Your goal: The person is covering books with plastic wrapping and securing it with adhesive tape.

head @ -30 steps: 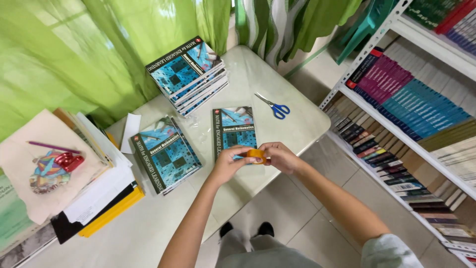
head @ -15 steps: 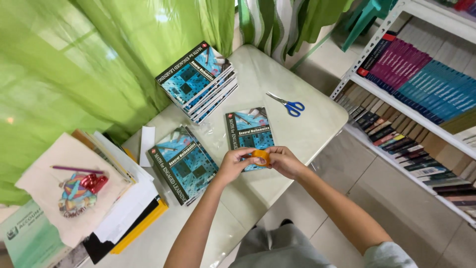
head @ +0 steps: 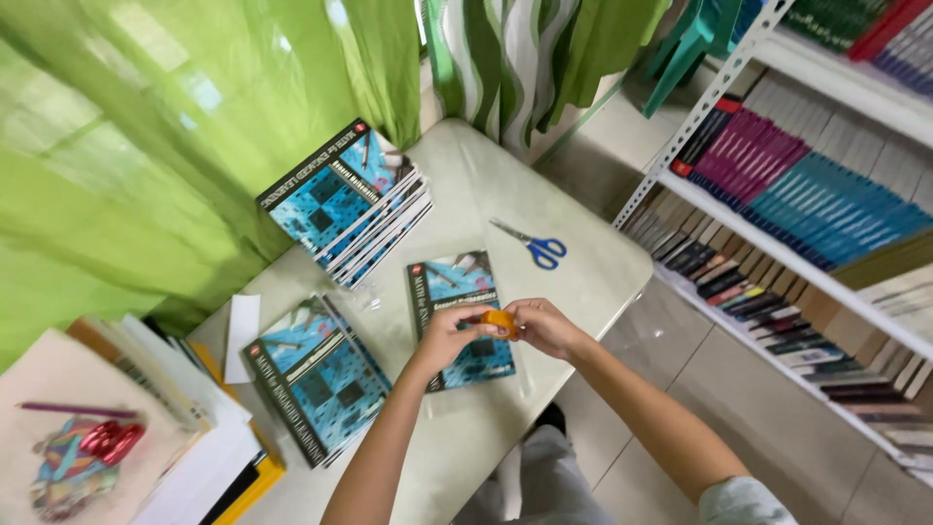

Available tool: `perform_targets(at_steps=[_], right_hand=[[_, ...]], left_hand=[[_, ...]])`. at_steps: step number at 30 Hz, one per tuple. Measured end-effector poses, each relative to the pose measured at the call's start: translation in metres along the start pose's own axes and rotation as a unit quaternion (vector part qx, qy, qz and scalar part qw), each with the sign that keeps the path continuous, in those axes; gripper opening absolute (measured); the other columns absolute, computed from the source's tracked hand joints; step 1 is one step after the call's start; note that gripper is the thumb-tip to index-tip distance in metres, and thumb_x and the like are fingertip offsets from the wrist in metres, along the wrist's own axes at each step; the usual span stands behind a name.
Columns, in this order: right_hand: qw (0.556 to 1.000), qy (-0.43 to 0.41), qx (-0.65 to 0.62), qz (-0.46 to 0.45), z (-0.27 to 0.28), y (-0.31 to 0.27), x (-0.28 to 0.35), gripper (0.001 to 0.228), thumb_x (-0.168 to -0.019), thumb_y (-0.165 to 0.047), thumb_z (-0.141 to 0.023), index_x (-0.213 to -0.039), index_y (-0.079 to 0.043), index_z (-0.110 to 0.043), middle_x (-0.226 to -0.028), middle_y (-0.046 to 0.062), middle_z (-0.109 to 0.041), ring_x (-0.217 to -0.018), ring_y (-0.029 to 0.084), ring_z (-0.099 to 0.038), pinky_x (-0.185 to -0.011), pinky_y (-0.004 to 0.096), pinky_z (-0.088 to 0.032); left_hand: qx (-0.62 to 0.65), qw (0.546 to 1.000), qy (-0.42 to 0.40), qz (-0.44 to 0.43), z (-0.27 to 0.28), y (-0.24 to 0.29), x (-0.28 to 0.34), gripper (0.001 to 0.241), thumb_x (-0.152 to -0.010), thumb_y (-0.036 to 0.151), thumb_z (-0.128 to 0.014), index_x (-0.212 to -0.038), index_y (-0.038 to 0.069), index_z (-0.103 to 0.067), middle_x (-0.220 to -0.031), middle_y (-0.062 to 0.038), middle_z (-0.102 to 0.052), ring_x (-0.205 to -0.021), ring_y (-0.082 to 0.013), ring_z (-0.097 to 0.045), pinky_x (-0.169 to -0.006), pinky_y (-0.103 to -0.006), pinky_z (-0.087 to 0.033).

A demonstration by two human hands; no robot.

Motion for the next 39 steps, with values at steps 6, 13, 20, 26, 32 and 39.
perform_targets(at_steps=[6, 13, 20, 26, 32, 39], right_hand=[[0.999, 0.011, -0.045, 0.000, 0.038, -0.067, -0.020, 0.029, -0.082, 0.002, -0.052, -0.105, 0.002, -0.070, -0.098, 0.009, -0.071, -0.085, 0.018, -0.066, -0.083, 0.035, -0.056], [0.941, 0.176, 0.287, 0.022, 0.157, -0.090, -0.068, 0.028, -0.090, -0.010, -0.066, -0.115, -0.002, -0.073, -0.105, 0.008, -0.076, -0.090, 0.021, -0.068, -0.084, 0.038, -0.057], [0.697, 0.113, 0.689, 0.165, 0.188, -0.078, -0.109, 0.030, -0.080, -0.016, -0.078, -0.105, 0.000, -0.072, -0.108, 0.017, -0.072, -0.100, 0.035, -0.064, -0.090, 0.042, -0.054], [0.641, 0.158, 0.751, -0.002, 0.179, -0.067, -0.130, 0.034, -0.083, -0.026, -0.079, -0.103, 0.000, -0.070, -0.105, 0.019, -0.072, -0.099, 0.035, -0.067, -0.090, 0.042, -0.056], [0.655, 0.163, 0.718, -0.168, 0.181, -0.075, -0.098, 0.035, -0.080, -0.030, -0.081, -0.095, 0.000, -0.076, -0.098, 0.017, -0.074, -0.091, 0.030, -0.073, -0.079, 0.038, -0.059], [0.904, 0.197, 0.376, -0.056, 0.176, -0.050, -0.049, 0.031, -0.089, -0.023, -0.077, -0.096, 0.008, -0.077, -0.076, 0.013, -0.072, -0.061, 0.015, -0.068, -0.059, 0.033, -0.054]], left_hand=[[0.084, 0.988, 0.116, 0.063, -0.012, -0.066, -0.069, 0.039, -0.088, 0.015, -0.079, -0.124, 0.000, -0.072, -0.108, -0.006, -0.077, -0.095, -0.0111, -0.071, -0.088, -0.0265, -0.057], [0.049, 0.961, 0.265, 0.059, -0.010, -0.075, -0.123, 0.037, -0.087, 0.017, -0.081, -0.118, -0.002, -0.074, -0.102, -0.006, -0.077, -0.091, -0.0120, -0.072, -0.082, -0.0263, -0.057], [0.055, 0.952, 0.269, 0.134, -0.027, -0.083, -0.119, 0.032, -0.085, 0.018, -0.083, -0.109, 0.001, -0.072, -0.098, -0.004, -0.078, -0.089, -0.0110, -0.072, -0.081, -0.0248, -0.057], [0.032, 0.950, 0.278, 0.135, -0.033, -0.082, -0.098, 0.029, -0.084, 0.012, -0.083, -0.108, 0.001, -0.071, -0.096, -0.004, -0.076, -0.087, -0.0103, -0.070, -0.079, -0.0240, -0.056], [0.030, 0.951, 0.274, 0.139, -0.039, -0.070, -0.081, 0.027, -0.084, 0.009, -0.082, -0.106, 0.001, -0.070, -0.096, -0.003, -0.075, -0.088, -0.0089, -0.069, -0.076, -0.0239, -0.056], [0.047, 0.963, 0.247, 0.099, -0.035, -0.076, -0.050, 0.029, -0.084, 0.007, -0.083, -0.109, 0.001, -0.071, -0.096, -0.003, -0.073, -0.087, -0.0085, -0.067, -0.076, -0.0236, -0.056]])
Point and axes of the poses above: each hand's wrist, its own x-axis away from the middle knuckle, its own z-axis out of the back of the hand, y = z × x, the point moved 6 cm from there along -x, towards the middle knuckle
